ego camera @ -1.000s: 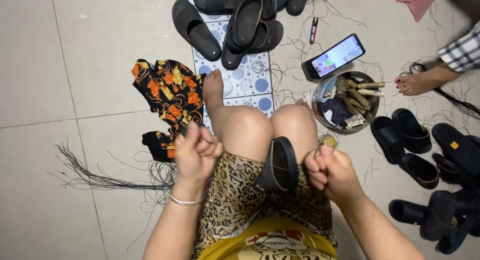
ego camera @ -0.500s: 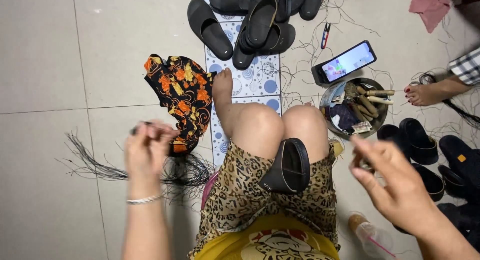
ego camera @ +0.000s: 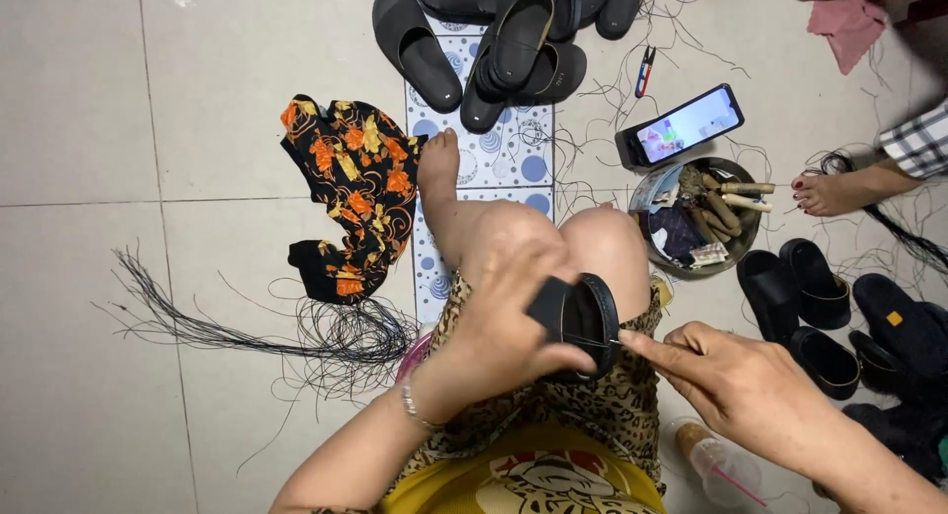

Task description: Hand-sewing the upper components of sandals to the soles using a needle and thread.

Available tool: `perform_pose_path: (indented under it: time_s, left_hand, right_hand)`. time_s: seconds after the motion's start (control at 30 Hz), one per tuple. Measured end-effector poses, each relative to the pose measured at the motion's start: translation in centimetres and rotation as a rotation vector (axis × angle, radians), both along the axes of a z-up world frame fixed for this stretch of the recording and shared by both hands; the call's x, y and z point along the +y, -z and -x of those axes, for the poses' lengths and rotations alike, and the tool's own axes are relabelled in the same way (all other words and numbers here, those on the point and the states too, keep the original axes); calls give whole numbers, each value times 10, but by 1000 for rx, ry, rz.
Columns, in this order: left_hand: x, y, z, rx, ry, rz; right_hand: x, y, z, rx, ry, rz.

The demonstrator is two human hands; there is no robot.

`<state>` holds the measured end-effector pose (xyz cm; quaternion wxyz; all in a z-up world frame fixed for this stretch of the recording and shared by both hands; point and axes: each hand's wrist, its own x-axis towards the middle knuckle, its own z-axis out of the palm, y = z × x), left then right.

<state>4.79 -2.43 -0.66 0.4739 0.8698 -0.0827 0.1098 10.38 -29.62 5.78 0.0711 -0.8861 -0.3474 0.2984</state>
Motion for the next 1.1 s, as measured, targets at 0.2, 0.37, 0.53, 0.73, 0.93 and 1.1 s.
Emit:
perform_pose_path:
  time_s: [0.2, 0.37, 0.53, 0.73, 0.93, 1.1]
  left_hand:
    - [-27, 23, -6, 53, 282, -101]
    - [-36, 27, -5, -5, 209, -79]
    - [-29, 24, 1, -16, 188, -12]
    - [-13, -19, 21, -101, 240, 150]
    - [-6, -17, 25, 636, 438, 1058]
    - [11, -17, 23, 536, 336, 476]
  right_hand:
    - [7, -12, 5, -84, -37, 148]
    - [27, -10, 9, -265, -191, 226]
    - [35, 10, -2, -106, -20, 43]
    - [30, 5, 8, -215, -32, -108]
    - [31, 3, 13, -193, 53, -176]
    - [32, 3, 15, -285, 47, -254]
